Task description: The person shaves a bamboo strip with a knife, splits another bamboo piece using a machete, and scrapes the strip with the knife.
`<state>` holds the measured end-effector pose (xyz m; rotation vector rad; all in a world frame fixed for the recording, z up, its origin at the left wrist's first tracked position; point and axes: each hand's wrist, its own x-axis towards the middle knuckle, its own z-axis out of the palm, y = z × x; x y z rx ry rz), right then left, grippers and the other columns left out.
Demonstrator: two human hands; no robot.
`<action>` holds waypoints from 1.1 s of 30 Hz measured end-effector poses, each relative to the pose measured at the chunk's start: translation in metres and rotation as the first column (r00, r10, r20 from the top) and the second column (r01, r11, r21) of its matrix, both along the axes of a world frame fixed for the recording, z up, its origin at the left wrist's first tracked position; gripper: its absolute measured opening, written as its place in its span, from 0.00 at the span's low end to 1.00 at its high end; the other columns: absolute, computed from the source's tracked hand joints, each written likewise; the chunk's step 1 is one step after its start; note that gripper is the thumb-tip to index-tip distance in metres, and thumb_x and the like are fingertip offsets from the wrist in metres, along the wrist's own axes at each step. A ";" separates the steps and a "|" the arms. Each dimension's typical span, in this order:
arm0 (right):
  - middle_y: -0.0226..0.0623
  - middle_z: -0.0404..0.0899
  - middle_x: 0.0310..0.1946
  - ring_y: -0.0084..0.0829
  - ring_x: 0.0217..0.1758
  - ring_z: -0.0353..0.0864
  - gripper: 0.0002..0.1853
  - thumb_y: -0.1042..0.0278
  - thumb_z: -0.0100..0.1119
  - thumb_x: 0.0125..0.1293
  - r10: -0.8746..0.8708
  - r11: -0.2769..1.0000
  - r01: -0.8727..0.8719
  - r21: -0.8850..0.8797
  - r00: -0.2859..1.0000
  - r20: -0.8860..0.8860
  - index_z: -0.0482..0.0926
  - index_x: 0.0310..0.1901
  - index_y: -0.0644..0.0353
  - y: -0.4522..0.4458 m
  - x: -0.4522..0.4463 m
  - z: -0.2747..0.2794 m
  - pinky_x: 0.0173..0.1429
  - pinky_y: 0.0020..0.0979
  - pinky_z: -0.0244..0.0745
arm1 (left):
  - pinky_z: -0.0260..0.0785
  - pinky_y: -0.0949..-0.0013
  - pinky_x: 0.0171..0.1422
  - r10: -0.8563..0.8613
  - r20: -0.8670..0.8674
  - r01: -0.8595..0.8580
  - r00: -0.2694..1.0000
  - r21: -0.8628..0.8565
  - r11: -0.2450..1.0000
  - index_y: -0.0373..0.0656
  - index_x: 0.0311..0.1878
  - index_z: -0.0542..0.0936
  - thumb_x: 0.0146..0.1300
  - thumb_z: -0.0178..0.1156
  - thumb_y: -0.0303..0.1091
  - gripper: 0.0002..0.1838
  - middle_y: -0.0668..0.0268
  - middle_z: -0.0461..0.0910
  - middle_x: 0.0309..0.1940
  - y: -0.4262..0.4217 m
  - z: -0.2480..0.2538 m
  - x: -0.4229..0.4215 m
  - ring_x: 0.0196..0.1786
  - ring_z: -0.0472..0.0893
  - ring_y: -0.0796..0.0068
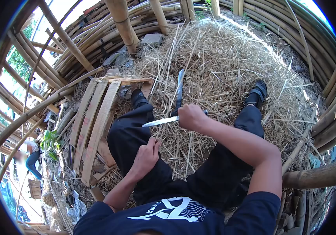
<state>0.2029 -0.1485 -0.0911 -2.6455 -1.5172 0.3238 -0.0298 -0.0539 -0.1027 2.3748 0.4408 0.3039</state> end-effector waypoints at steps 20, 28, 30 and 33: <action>0.53 0.70 0.20 0.55 0.26 0.71 0.17 0.56 0.43 0.75 0.177 0.867 -0.047 0.497 0.960 -0.217 0.67 0.38 0.65 -0.045 0.034 0.022 0.34 0.50 0.63 | 0.48 0.81 0.10 0.053 -0.001 0.006 0.999 -0.989 -0.147 0.39 0.42 0.70 0.76 0.42 0.39 0.13 0.74 0.58 0.11 -0.026 0.026 -0.047 0.07 0.53 0.86; 0.28 0.65 0.17 0.26 0.18 0.65 0.23 0.48 0.40 0.76 0.258 0.876 0.109 0.469 0.716 -0.648 0.64 0.31 0.61 -0.056 0.036 0.016 0.26 0.32 0.62 | 0.49 0.81 0.08 0.081 -0.003 0.012 0.997 -0.983 -0.185 0.38 0.41 0.70 0.75 0.45 0.37 0.12 0.74 0.59 0.13 -0.035 0.036 -0.062 0.06 0.56 0.88; 0.26 0.62 0.16 0.22 0.15 0.60 0.22 0.48 0.40 0.76 0.225 0.891 0.287 0.351 0.393 -0.892 0.64 0.31 0.59 -0.059 0.034 0.026 0.20 0.27 0.56 | 0.51 0.80 0.09 0.077 -0.003 0.010 0.997 -0.985 -0.174 0.38 0.40 0.70 0.75 0.45 0.37 0.12 0.74 0.59 0.13 -0.035 0.039 -0.060 0.07 0.56 0.87; 0.27 0.60 0.12 0.24 0.10 0.58 0.19 0.49 0.43 0.75 0.160 0.883 0.358 0.304 0.379 -0.911 0.65 0.32 0.56 -0.054 0.023 0.018 0.12 0.28 0.54 | 0.52 0.80 0.11 0.108 0.063 0.075 0.992 -0.990 -0.118 0.39 0.38 0.70 0.75 0.47 0.37 0.12 0.75 0.59 0.13 -0.033 0.030 -0.057 0.07 0.57 0.86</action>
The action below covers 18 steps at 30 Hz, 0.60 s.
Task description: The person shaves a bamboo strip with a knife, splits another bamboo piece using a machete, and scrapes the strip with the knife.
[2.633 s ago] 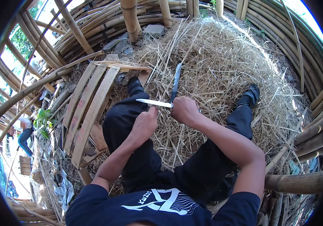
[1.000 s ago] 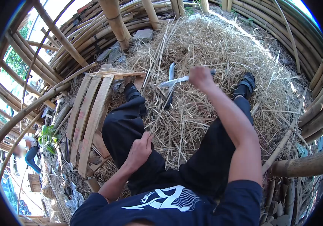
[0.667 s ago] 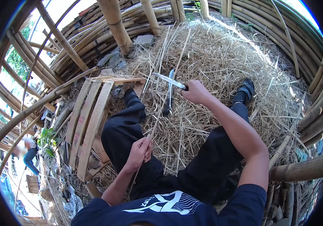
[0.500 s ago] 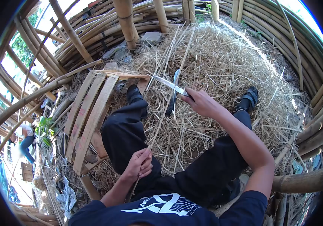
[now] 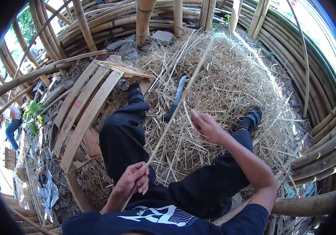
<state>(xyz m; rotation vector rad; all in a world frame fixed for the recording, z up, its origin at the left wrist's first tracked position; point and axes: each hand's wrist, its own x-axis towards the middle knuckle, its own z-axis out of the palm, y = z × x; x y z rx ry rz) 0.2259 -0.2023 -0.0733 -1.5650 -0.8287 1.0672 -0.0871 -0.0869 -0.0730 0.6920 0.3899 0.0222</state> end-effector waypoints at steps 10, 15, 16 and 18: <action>0.40 0.73 0.18 0.42 0.21 0.76 0.08 0.65 0.50 0.69 -0.073 0.991 0.132 0.023 0.385 0.920 0.68 0.34 0.59 0.017 0.014 0.023 0.24 0.42 0.67 | 0.51 0.80 0.14 0.073 0.046 -0.068 0.996 -0.088 0.994 0.40 0.35 0.69 0.74 0.49 0.37 0.12 0.75 0.56 0.10 -0.010 0.007 0.005 0.09 0.55 0.87; 0.39 0.72 0.18 0.44 0.20 0.76 0.11 0.61 0.55 0.66 0.078 0.955 -0.297 -0.014 0.204 0.976 0.68 0.34 0.59 0.014 0.002 0.007 0.23 0.41 0.68 | 0.51 0.80 0.14 0.069 0.036 -0.066 0.997 -0.075 0.995 0.40 0.35 0.69 0.74 0.49 0.37 0.12 0.75 0.57 0.10 -0.005 0.002 0.003 0.09 0.55 0.87; 0.43 0.72 0.16 0.45 0.18 0.75 0.11 0.61 0.52 0.68 -0.135 0.988 0.106 0.111 0.260 0.956 0.68 0.33 0.59 0.021 0.020 0.012 0.21 0.41 0.66 | 0.51 0.80 0.14 0.048 0.005 -0.047 0.999 -0.099 0.994 0.40 0.35 0.69 0.74 0.49 0.36 0.12 0.75 0.57 0.10 -0.006 0.003 -0.002 0.09 0.55 0.87; 0.46 0.72 0.14 0.46 0.17 0.75 0.11 0.63 0.49 0.71 -0.134 0.991 0.032 0.130 0.218 0.967 0.68 0.34 0.60 0.016 0.028 0.026 0.20 0.43 0.65 | 0.51 0.80 0.14 0.052 0.022 -0.051 0.998 -0.071 0.996 0.40 0.35 0.69 0.74 0.49 0.36 0.12 0.75 0.57 0.10 -0.010 0.012 -0.004 0.09 0.55 0.87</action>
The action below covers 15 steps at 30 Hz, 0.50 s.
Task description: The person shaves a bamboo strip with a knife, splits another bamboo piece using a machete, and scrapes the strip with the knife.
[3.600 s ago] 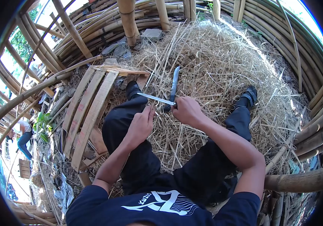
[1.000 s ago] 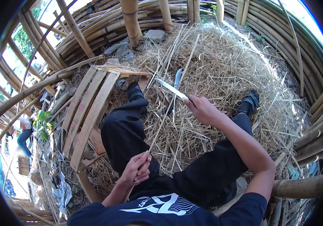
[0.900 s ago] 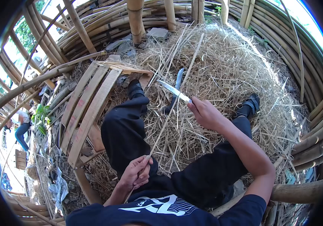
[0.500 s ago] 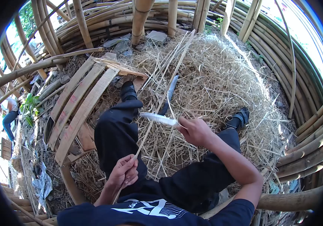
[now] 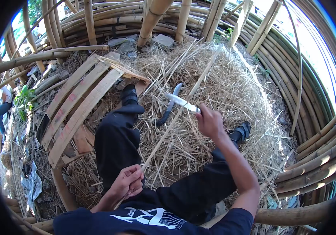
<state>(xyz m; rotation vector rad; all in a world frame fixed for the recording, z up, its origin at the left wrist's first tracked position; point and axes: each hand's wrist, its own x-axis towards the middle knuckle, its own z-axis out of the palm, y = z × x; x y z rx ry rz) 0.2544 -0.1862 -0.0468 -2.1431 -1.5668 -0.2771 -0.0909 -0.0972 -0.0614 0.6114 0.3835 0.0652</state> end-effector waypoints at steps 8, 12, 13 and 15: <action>0.47 0.73 0.19 0.48 0.20 0.74 0.11 0.62 0.48 0.70 0.029 0.999 -0.032 -0.036 0.996 -0.089 0.70 0.36 0.63 -0.014 0.010 -0.003 0.26 0.44 0.67 | 0.51 0.80 0.14 -0.071 -0.010 0.071 0.997 0.004 0.997 0.40 0.35 0.70 0.74 0.48 0.36 0.11 0.76 0.57 0.11 0.002 -0.001 0.004 0.09 0.54 0.87; 0.53 0.70 0.17 0.52 0.19 0.69 0.16 0.60 0.46 0.73 0.001 0.994 0.050 0.093 0.880 -0.475 0.70 0.36 0.67 -0.002 -0.044 -0.019 0.27 0.43 0.63 | 0.52 0.80 0.14 -0.023 0.003 0.023 1.000 0.048 0.999 0.40 0.35 0.69 0.74 0.47 0.35 0.11 0.76 0.57 0.11 0.009 0.001 0.007 0.09 0.54 0.87; 0.52 0.69 0.17 0.53 0.20 0.69 0.15 0.61 0.45 0.73 -0.021 0.998 0.049 0.050 0.888 -0.460 0.70 0.37 0.67 -0.006 -0.044 -0.017 0.27 0.43 0.62 | 0.52 0.80 0.14 -0.023 0.000 0.023 1.000 0.043 0.999 0.40 0.35 0.69 0.74 0.47 0.35 0.11 0.76 0.57 0.10 0.008 0.002 0.003 0.09 0.55 0.87; 0.52 0.67 0.16 0.55 0.20 0.69 0.14 0.62 0.44 0.73 0.025 0.998 -0.001 0.066 0.931 -0.364 0.69 0.39 0.67 -0.012 -0.043 -0.010 0.26 0.44 0.61 | 0.52 0.80 0.14 -0.027 0.001 0.027 1.000 0.042 0.999 0.39 0.35 0.69 0.74 0.47 0.36 0.12 0.76 0.56 0.10 0.007 0.002 -0.002 0.09 0.55 0.88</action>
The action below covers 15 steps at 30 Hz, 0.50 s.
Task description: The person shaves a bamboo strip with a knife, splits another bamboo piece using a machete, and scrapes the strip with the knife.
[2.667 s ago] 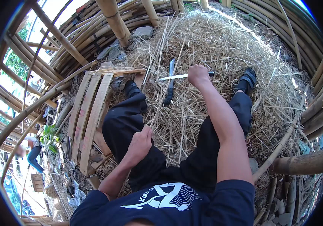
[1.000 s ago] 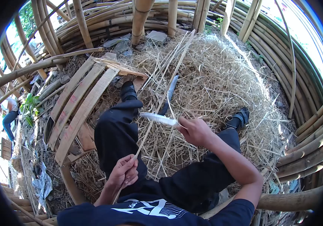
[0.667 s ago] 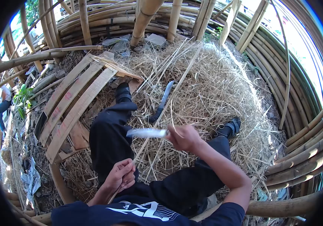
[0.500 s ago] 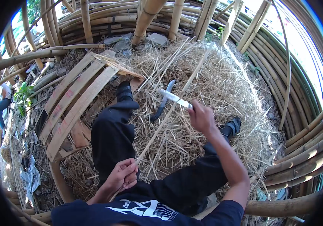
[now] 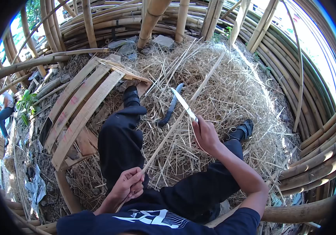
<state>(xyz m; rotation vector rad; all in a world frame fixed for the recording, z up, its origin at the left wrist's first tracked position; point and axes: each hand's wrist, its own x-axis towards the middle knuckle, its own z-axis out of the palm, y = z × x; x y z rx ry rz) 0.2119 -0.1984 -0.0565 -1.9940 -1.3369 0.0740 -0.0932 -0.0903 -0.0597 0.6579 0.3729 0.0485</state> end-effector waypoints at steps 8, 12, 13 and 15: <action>0.20 0.63 0.19 0.12 0.15 0.59 0.19 0.48 0.45 0.74 -0.089 0.990 0.142 -0.020 0.501 -0.861 0.69 0.32 0.55 -0.018 -0.017 -0.022 0.18 0.21 0.57 | 0.52 0.80 0.14 -0.038 -0.006 0.038 0.999 0.000 0.999 0.39 0.35 0.69 0.74 0.47 0.36 0.12 0.76 0.56 0.11 -0.006 -0.004 0.006 0.09 0.55 0.87; 0.24 0.65 0.18 0.17 0.16 0.62 0.18 0.53 0.45 0.75 -0.099 0.989 0.145 -0.037 0.449 -0.888 0.70 0.33 0.59 -0.023 -0.044 -0.010 0.19 0.26 0.61 | 0.52 0.81 0.14 -0.037 -0.001 0.037 0.999 0.012 0.999 0.39 0.36 0.70 0.75 0.46 0.35 0.11 0.76 0.57 0.11 -0.007 -0.001 0.009 0.09 0.56 0.88; 0.35 0.62 0.13 0.32 0.12 0.61 0.13 0.60 0.47 0.71 0.265 0.960 -0.237 0.148 0.941 -0.212 0.68 0.31 0.58 -0.022 -0.057 -0.023 0.19 0.35 0.59 | 0.52 0.81 0.14 -0.036 0.004 0.036 0.999 0.016 0.999 0.39 0.36 0.70 0.75 0.46 0.35 0.11 0.76 0.57 0.11 -0.006 0.002 0.010 0.09 0.56 0.88; 0.44 0.73 0.18 0.53 0.20 0.74 0.10 0.63 0.50 0.70 0.322 0.901 -0.384 -0.200 0.903 -0.283 0.70 0.41 0.62 -0.027 -0.094 0.005 0.25 0.42 0.68 | 0.53 0.81 0.14 0.002 0.017 -0.002 1.000 -0.013 1.000 0.39 0.36 0.69 0.75 0.46 0.36 0.12 0.76 0.57 0.11 -0.005 0.006 0.012 0.09 0.56 0.88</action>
